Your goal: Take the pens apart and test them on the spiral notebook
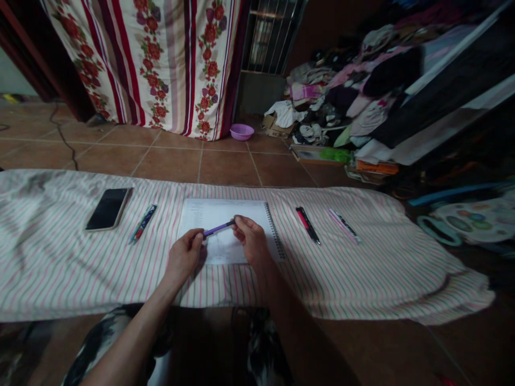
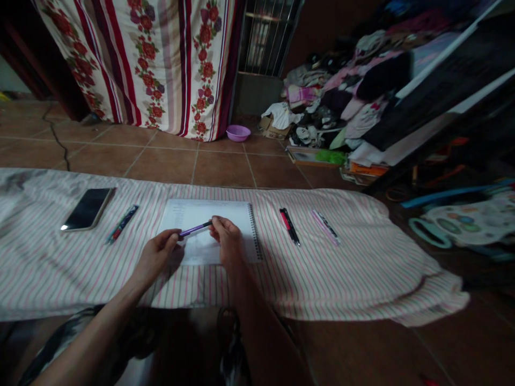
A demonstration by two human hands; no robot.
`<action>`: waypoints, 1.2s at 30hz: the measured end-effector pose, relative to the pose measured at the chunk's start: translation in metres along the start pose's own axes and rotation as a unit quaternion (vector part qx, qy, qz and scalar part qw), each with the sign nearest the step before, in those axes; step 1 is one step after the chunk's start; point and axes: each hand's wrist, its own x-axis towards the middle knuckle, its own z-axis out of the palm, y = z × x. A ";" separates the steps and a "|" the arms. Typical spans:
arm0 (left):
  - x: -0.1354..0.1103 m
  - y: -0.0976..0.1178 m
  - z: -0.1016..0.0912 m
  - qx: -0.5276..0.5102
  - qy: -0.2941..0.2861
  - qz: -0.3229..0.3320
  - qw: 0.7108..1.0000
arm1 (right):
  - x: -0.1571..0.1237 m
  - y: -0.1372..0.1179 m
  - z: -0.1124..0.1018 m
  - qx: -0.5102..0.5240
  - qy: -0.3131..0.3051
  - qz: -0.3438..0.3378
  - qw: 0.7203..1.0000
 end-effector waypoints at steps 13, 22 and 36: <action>-0.011 0.022 -0.003 -0.216 -0.079 -0.054 0.972 | -0.002 -0.002 0.002 0.117 -0.015 0.058 0.991; -0.023 0.032 0.002 -0.235 -0.181 -0.035 0.954 | 0.004 0.002 0.001 0.096 -0.042 0.020 0.994; -0.025 0.030 0.008 -0.248 -0.201 -0.003 0.948 | 0.008 0.004 0.001 0.069 -0.056 0.018 0.996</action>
